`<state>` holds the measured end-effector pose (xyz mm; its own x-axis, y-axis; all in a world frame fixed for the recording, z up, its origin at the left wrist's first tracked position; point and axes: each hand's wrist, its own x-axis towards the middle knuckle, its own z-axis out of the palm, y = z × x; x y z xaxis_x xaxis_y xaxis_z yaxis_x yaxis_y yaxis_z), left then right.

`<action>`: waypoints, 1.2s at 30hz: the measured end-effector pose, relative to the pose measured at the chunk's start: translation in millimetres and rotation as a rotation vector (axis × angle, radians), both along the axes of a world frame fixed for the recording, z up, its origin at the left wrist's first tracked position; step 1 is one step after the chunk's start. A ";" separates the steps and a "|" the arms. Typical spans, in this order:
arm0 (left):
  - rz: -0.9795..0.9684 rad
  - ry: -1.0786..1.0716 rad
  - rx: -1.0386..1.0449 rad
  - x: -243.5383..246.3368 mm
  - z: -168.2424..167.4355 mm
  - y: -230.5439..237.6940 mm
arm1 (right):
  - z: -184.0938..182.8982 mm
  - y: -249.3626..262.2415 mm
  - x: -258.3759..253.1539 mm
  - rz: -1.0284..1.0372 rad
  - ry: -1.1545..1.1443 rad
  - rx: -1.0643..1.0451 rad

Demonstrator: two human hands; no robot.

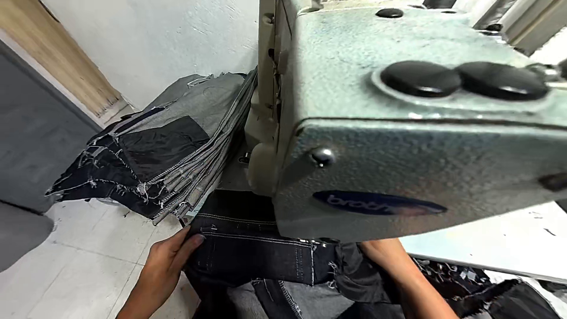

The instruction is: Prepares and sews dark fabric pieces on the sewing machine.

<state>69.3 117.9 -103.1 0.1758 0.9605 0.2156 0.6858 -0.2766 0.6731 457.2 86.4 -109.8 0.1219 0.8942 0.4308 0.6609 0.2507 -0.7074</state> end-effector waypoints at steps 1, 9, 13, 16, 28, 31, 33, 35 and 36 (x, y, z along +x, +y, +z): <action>-0.010 0.006 0.008 1.3 1.4 -0.9 | 0.8 0.2 2.6 -0.006 -0.024 0.018; -0.106 0.022 0.061 8.9 6.7 0.2 | -12.7 -2.1 18.4 0.033 0.054 -0.003; -0.098 0.008 0.053 8.8 4.7 4.3 | -7.9 -3.2 17.2 0.027 0.059 0.000; -0.068 0.002 0.057 8.7 3.3 4.6 | -2.9 -3.0 14.3 0.030 0.050 0.010; -0.520 0.188 -0.113 -21.2 -6.5 10.9 | 23.3 0.0 8.8 0.157 -0.039 -0.130; -0.629 0.421 0.073 -26.2 -10.0 12.4 | 31.8 3.5 5.1 0.120 -0.092 -0.172; -0.655 0.430 0.241 -22.6 -15.4 6.3 | 37.5 5.5 1.3 0.122 -0.102 -0.191; -0.663 0.439 0.466 -16.3 -21.4 0.6 | 39.3 8.5 -1.7 0.127 -0.098 -0.194; -0.669 0.438 0.563 -12.1 -22.8 0.0 | 40.7 9.5 -3.2 0.128 -0.067 -0.218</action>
<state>57.2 117.9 -125.9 0.8210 0.4100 0.3973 0.4281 -0.9025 0.0465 454.0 95.8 -69.1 -0.0205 0.9730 0.2299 0.6811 0.1819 -0.7092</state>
